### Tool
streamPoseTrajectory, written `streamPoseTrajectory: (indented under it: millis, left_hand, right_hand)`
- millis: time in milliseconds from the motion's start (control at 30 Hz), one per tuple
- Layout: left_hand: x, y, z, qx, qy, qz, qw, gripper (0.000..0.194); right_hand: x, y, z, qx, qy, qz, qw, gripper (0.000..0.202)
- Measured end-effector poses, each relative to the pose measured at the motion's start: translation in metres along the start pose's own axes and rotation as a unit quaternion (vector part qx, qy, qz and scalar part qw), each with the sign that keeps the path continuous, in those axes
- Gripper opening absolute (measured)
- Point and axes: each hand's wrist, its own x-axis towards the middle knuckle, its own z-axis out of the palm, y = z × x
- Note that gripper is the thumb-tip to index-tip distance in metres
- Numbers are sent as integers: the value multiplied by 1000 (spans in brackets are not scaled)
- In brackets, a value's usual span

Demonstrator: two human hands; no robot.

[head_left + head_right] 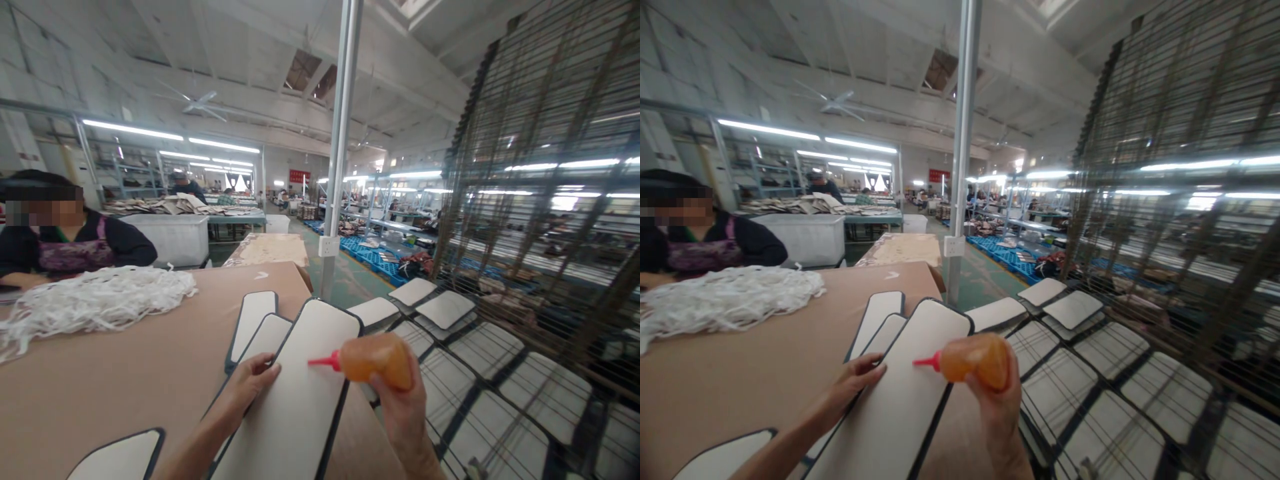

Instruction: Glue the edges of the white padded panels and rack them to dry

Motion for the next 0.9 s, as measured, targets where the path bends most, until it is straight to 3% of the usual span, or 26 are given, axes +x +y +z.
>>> streamPoseTrajectory:
  millis: [100, 200, 333, 533, 767, 900]
  left_hand:
    - [0, 4, 7, -45, -8, -23, 999, 43]
    - [5, 6, 9, -95, 11, -64, 993, 38]
    - [10, 1, 6, -105, 6, -69, 992, 34]
    - [8, -3, 3, -89, -26, -93, 991, 31]
    - [17, -11, 6, -92, -23, -138, 986, 39]
    - [19, -9, 15, -104, -72, -134, 983, 38]
  right_hand:
    - [19, -2, 4, -11, 9, -42, 999, 73]
    - [-4, 4, 2, -18, -15, -33, 999, 69]
    - [-32, 12, 0, -37, -57, -5, 998, 71]
    - [15, 1, -1, -79, -17, -97, 992, 70]
    - [-13, 14, -24, -97, -72, -51, 991, 81]
    - [0, 11, -25, -109, -30, -95, 989, 78]
